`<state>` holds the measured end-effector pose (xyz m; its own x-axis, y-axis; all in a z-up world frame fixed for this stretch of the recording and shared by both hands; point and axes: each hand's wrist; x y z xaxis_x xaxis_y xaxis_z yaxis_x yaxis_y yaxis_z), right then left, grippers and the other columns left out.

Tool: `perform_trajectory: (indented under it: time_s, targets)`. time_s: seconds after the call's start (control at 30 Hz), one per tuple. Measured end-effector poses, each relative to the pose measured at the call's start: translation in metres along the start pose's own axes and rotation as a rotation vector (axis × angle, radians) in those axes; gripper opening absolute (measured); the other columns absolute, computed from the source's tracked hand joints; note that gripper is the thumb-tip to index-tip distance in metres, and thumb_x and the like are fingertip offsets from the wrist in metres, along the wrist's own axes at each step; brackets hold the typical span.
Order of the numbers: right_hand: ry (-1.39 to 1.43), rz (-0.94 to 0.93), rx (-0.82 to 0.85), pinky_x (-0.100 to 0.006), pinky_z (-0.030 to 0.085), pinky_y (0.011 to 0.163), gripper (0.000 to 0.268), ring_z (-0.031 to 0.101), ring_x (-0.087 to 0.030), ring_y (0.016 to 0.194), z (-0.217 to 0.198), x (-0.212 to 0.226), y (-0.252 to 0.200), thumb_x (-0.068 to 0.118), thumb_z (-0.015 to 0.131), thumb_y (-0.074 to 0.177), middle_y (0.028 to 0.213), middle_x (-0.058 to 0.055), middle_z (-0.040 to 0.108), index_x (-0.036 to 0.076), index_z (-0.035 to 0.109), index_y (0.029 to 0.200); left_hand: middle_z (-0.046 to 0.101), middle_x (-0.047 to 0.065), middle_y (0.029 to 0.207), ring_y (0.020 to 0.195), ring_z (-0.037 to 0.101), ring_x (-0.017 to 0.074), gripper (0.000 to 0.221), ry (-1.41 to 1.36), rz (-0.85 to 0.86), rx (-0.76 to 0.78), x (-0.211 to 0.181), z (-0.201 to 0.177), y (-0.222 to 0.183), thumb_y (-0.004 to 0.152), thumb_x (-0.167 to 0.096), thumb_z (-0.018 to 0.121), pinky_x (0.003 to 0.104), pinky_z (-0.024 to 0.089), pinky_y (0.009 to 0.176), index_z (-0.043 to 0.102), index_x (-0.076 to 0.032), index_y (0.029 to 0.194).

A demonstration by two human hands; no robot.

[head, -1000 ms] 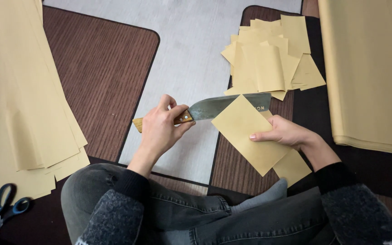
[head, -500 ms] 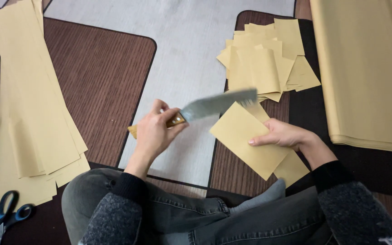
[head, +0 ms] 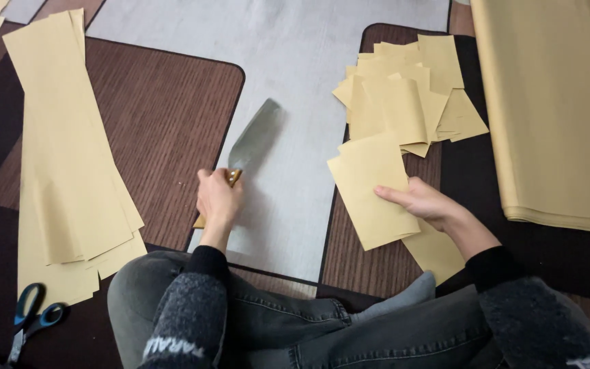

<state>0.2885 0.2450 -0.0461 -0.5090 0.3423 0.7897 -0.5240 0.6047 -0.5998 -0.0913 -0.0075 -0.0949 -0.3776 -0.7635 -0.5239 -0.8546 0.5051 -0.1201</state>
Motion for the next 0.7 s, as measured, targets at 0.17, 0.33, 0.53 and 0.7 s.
perform_trajectory:
  time_s: [0.17, 0.33, 0.53, 0.7]
  targets:
    - [0.032, 0.002, -0.032, -0.059, 0.068, 0.079, 0.055, 0.084, -0.039, 0.092, 0.004, -0.002, -0.005, 0.038, 0.088, 0.101, 0.113, -0.03, 0.084, -0.011, 0.08, 0.124, 0.06, 0.013, 0.13, 0.113, 0.078, 0.0478, 0.039, 0.088, -0.134, -0.068, 0.037, 0.029, 0.019, 0.089, -0.026, 0.084, 0.066, 0.065, 0.093, 0.082, -0.01, 0.124]
    - [0.066, -0.009, -0.035, -0.061, 0.067, 0.084, 0.062, 0.082, -0.042, 0.101, 0.011, 0.001, -0.011, 0.04, 0.085, 0.103, 0.122, -0.033, 0.082, -0.014, 0.076, 0.134, 0.07, 0.013, 0.133, 0.136, 0.062, 0.0374, 0.026, 0.356, -0.111, -0.234, 0.011, 0.022, -0.007, 0.11, -0.028, 0.072, 0.054, 0.053, 0.105, 0.082, -0.017, 0.131]
    - [0.083, 0.011, 0.026, -0.064, 0.066, 0.094, 0.072, 0.081, -0.043, 0.112, 0.026, -0.002, -0.01, 0.047, 0.082, 0.104, 0.133, -0.034, 0.08, -0.012, 0.071, 0.144, 0.078, 0.031, 0.111, 0.102, 0.075, 0.0546, 0.059, -0.295, 0.446, -0.113, -0.04, 0.024, -0.051, 0.103, -0.043, 0.081, 0.065, 0.059, 0.09, 0.073, 0.0, 0.143]
    - [0.09, -0.019, 0.094, -0.062, 0.068, 0.092, 0.069, 0.082, -0.043, 0.113, 0.036, 0.003, -0.015, 0.045, 0.077, 0.107, 0.133, -0.033, 0.08, -0.011, 0.07, 0.146, 0.085, 0.02, 0.101, 0.082, 0.082, 0.0247, 0.074, -0.74, 0.248, 0.721, -0.097, 0.012, -0.12, 0.11, -0.057, 0.073, 0.034, 0.064, 0.07, 0.066, 0.004, 0.152]
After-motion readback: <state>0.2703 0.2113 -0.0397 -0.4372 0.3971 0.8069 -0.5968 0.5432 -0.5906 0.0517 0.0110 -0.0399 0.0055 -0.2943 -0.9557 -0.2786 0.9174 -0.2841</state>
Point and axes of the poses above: each hand's wrist, its own y-axis towards the middle knuckle, its own z-axis out of the palm, x = y × z
